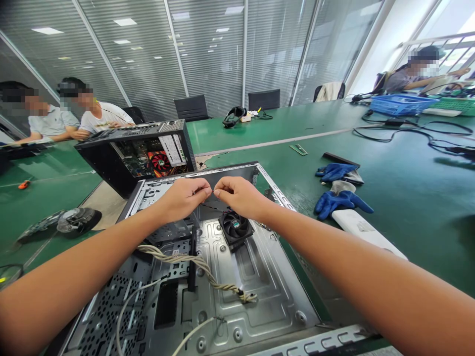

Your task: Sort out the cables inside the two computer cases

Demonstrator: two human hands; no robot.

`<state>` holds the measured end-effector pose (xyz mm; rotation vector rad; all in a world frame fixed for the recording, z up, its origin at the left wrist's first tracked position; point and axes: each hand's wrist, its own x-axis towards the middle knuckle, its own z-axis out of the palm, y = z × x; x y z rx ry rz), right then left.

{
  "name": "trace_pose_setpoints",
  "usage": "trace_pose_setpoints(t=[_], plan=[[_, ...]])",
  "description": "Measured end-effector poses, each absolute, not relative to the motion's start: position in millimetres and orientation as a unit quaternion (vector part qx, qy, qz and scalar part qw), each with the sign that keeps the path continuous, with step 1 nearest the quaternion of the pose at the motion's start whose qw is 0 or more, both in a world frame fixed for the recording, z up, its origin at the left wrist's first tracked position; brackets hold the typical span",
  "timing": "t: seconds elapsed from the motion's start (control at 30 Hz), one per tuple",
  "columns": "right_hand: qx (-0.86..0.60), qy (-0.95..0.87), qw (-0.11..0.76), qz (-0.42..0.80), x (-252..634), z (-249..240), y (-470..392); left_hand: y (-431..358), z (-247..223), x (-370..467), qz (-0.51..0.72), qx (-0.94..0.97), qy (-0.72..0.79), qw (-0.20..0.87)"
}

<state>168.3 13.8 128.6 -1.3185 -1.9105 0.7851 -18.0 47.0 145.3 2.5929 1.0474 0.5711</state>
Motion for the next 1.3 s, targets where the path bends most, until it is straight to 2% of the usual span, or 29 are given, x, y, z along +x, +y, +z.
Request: trace_pose_setpoints(t=[0.13, 0.27, 0.47, 0.6, 1.3], plan=[[-0.507, -0.738, 0.334, 0.295, 168.2, 130.5, 12.8, 47.1, 144.2, -18.7, 0.211, 0.906, 0.344, 0.126], [-0.518, -0.710, 0.335, 0.340, 167.9, 131.4, 10.9, 47.8, 143.2, -21.1, 0.242, 0.908, 0.327, 0.103], [-0.488, -0.683, 0.356, 0.410, 169.1, 127.2, 12.1, 47.9, 143.7, -21.8, 0.219, 0.924, 0.313, -0.009], [-0.483, -0.674, 0.362, 0.426, 171.3, 122.5, 14.5, 47.4, 142.9, -20.0, 0.195, 0.924, 0.326, -0.045], [-0.518, -0.693, 0.333, 0.375, 171.5, 121.9, 16.4, 54.0, 138.8, -20.1, 0.157, 0.917, 0.363, 0.051]])
